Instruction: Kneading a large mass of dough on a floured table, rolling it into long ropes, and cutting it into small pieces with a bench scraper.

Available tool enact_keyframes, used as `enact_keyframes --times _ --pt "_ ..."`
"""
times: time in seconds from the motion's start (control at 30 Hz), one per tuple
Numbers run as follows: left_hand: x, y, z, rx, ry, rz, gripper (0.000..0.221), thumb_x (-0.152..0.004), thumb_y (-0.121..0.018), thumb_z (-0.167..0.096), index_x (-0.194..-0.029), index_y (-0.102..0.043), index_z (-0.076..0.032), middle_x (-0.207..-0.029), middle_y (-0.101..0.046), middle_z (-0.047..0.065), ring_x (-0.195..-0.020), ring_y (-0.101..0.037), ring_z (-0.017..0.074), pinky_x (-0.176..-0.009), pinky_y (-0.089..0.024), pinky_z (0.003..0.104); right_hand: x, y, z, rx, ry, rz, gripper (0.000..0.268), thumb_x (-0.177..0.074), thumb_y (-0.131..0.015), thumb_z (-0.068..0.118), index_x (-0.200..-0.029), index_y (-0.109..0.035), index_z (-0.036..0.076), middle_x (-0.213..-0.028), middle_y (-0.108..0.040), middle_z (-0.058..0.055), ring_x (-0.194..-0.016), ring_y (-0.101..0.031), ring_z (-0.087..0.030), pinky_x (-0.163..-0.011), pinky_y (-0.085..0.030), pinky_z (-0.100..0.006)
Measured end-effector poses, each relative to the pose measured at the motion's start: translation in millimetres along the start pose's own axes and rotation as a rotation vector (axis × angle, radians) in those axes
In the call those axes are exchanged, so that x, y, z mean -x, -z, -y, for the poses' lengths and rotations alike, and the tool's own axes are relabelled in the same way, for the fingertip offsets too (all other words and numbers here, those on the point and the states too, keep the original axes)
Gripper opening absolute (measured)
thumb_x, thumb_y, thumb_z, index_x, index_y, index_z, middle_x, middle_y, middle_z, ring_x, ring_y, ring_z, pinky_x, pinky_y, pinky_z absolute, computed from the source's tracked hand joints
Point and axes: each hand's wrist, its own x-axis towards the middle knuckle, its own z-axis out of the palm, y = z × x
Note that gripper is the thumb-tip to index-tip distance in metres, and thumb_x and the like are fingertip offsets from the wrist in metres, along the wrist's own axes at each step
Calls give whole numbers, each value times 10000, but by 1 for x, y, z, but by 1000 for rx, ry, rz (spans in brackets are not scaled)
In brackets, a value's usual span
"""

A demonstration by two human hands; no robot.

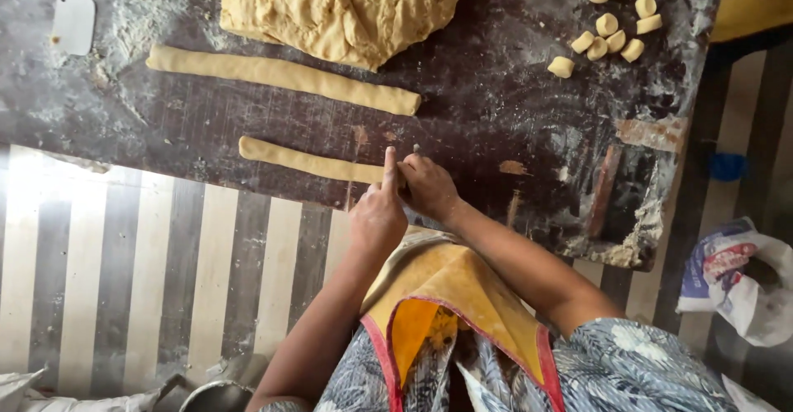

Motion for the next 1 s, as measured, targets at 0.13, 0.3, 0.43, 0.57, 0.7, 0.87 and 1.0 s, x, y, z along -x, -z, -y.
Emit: enact_keyframes --times 0.13,0.3,0.43,0.57,0.7,0.87,1.0 --pt "-8 -25 3 18 43 -32 775 -927 -537 -123 -1641 -249 -209 -1022 -709 231 -874 -706 413 -736 -571 515 0 1 -4 36 -20 41 295 -849 -713 208 -1085 -628 53 -1055 -598 -118 -969 -634 -347 -764 -558 -480" --pt "13 -11 12 60 21 -83 850 -860 -532 -62 -1644 -222 -175 -1076 -700 243 -868 -692 437 -701 -554 540 0 8 -18 -184 -154 135 253 -881 -737 246 -1055 -687 69 -1044 -658 -125 -952 -673 -325 -815 -561 -432" --pt "27 20 5 31 78 -98 889 -834 -524 -31 -1647 -184 -153 -1054 -683 253 -834 -678 454 -712 -557 541 22 -52 -70 -995 -556 199 352 -935 -734 259 -1213 -702 45 -1041 -719 -201 -910 -681 -424 -794 -590 -376" --pt "13 18 5 -10 159 -20 891 -842 -525 -46 -1649 -169 -168 -1051 -694 243 -856 -682 458 -720 -544 565 1 -33 -37 -832 -403 141 365 -890 -679 247 -1222 -686 94 -1139 -750 -128 -1054 -723 -276 -945 -580 -365" --pt "-1 6 4 -71 110 32 881 -852 -502 -48 -1656 -161 -166 -1054 -694 254 -857 -699 436 -731 -564 546 -22 -3 5 -242 -245 215 413 -857 -773 304 -1185 -628 99 -1152 -623 -158 -1031 -677 -351 -867 -560 -450" --pt "-8 -17 19 -13 53 -60 819 -885 -529 -107 -1633 -206 -188 -1039 -704 247 -859 -700 439 -732 -563 544 -25 -3 1 -87 -119 238 455 -838 -752 288 -1184 -553 69 -1084 -575 -172 -990 -651 -400 -832 -560 -487" --pt "12 -1 27 18 36 -102 878 -846 -520 -45 -1653 -194 -161 -1018 -694 258 -810 -685 437 -683 -551 541 -10 -4 -33 -266 -168 246 380 -862 -772 339 -1122 -643 93 -1094 -659 -148 -956 -687 -318 -820 -577 -435"
